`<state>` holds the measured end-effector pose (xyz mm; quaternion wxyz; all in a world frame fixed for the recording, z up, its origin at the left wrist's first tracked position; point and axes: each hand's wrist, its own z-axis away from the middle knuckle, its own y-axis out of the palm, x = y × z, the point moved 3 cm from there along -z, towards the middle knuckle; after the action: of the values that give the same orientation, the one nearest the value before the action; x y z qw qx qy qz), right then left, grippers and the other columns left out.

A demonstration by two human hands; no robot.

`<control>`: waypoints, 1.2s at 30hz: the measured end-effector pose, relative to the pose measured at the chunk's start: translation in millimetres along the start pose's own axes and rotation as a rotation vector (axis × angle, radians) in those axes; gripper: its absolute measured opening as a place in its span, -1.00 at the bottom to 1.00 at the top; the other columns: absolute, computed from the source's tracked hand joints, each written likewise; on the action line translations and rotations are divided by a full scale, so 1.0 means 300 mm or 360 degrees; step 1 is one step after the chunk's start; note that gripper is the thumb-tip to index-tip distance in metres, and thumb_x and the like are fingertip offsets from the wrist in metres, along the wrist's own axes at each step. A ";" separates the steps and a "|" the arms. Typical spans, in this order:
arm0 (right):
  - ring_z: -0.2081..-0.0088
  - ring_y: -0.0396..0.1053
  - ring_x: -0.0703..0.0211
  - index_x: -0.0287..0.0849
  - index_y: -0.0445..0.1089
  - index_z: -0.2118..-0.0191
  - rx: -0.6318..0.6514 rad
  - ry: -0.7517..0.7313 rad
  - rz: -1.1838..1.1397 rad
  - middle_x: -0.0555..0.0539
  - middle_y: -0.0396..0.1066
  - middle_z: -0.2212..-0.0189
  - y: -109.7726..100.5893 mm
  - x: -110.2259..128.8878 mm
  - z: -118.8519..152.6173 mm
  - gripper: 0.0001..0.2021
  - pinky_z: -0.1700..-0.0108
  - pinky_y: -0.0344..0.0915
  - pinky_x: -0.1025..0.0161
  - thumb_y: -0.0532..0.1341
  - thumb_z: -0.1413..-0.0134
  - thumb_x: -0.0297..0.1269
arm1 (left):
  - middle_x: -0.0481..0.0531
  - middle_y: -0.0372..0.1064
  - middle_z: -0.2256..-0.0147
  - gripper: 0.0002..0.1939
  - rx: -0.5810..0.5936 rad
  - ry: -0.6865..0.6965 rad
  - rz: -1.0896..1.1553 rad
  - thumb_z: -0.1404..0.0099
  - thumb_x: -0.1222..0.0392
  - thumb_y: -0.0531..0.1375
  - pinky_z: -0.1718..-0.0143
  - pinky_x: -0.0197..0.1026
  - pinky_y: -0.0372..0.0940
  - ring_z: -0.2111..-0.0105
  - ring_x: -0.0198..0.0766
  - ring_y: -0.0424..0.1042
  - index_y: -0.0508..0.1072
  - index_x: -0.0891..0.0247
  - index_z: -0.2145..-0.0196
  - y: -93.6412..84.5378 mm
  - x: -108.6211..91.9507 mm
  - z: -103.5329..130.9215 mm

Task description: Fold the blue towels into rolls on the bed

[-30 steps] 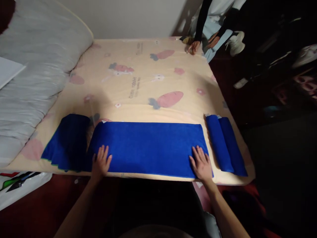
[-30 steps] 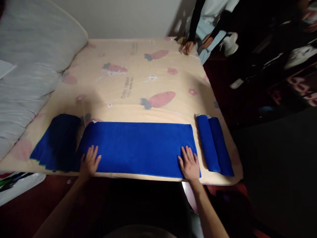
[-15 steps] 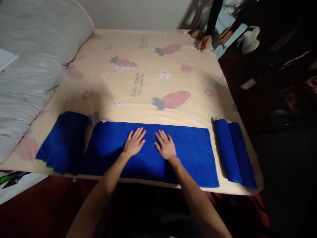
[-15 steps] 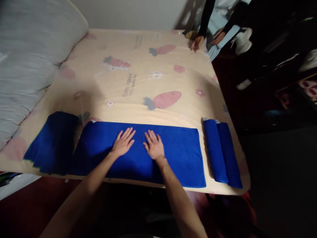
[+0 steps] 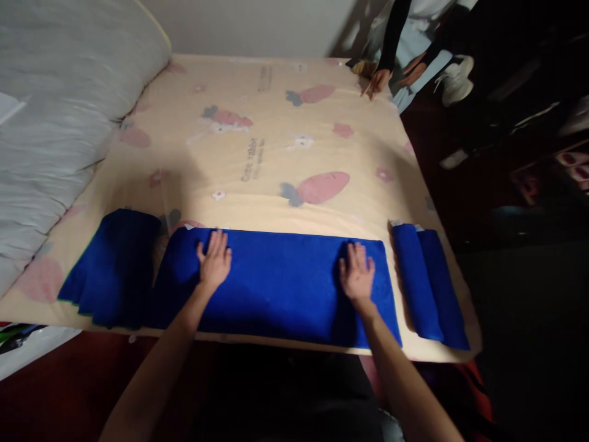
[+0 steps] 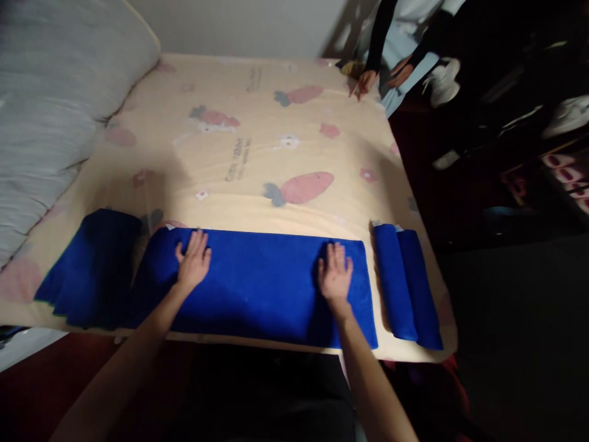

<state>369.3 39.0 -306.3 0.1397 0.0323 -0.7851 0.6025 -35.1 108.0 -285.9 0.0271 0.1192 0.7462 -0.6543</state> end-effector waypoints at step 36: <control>0.50 0.19 0.29 -0.13 0.26 0.52 0.0119 0.1908 -0.2512 0.11 0.24 0.59 -0.217 0.597 0.619 -0.58 0.39 0.18 0.32 0.42 0.27 0.05 | -0.04 0.36 0.38 -0.89 0.0213 -0.0024 0.0983 -0.23 0.28 0.22 0.03 -0.08 0.20 0.21 -0.18 0.36 0.39 0.20 0.46 -0.127 -0.413 -0.320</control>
<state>178.3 -135.0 -242.6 0.8739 0.2402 -0.3184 0.2778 88.2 180.5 -210.9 0.2221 0.3369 0.6299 -0.6637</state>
